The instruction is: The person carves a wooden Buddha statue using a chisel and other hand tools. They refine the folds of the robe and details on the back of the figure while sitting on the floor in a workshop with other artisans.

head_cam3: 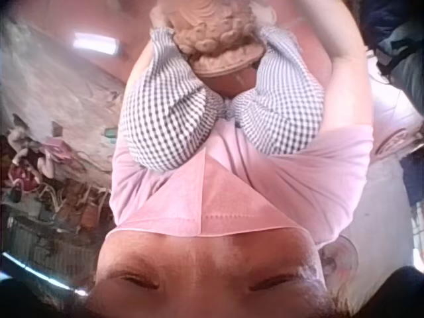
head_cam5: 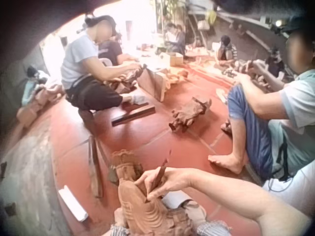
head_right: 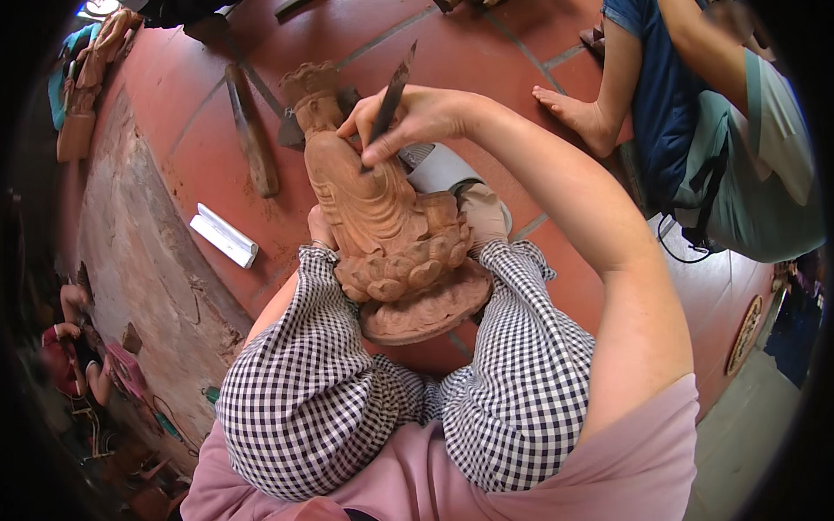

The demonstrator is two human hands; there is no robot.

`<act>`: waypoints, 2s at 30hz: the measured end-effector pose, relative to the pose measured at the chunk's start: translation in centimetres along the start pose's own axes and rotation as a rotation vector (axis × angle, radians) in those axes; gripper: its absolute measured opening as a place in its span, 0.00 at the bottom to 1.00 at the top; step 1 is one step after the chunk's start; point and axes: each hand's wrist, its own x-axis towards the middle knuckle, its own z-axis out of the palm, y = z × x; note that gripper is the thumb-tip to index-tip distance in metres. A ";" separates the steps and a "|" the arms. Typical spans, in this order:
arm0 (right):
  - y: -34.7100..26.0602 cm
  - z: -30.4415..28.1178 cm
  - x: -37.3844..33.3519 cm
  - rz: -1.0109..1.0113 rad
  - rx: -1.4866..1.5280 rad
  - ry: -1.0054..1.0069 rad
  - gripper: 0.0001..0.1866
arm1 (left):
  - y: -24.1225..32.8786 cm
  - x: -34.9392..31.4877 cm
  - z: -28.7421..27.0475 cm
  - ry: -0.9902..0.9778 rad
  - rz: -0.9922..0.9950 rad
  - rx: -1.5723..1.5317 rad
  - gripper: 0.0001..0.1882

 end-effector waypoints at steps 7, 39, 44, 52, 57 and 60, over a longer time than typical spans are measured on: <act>1.1 -0.4 -0.5 0.029 0.094 0.036 0.12 | -3.0 0.7 1.7 -0.011 -0.028 -0.203 0.20; 0.4 9.0 -9.2 -0.352 -0.289 0.735 0.09 | 11.8 -3.1 -9.5 0.345 0.642 -0.160 0.10; 1.1 10.8 -8.8 -0.432 -0.405 0.708 0.12 | 16.6 -2.7 -8.2 -0.007 1.024 -0.019 0.29; 0.9 11.3 -7.6 -0.521 -0.655 0.790 0.09 | 15.9 -3.0 -8.0 0.001 0.925 -0.092 0.29; 0.9 11.7 -8.6 -0.479 -0.743 0.714 0.09 | 16.2 -3.0 -7.7 0.047 0.987 -0.155 0.28; 0.0 10.9 -7.3 -0.534 -0.797 0.714 0.09 | 15.6 -3.0 -6.9 0.135 0.941 -0.200 0.28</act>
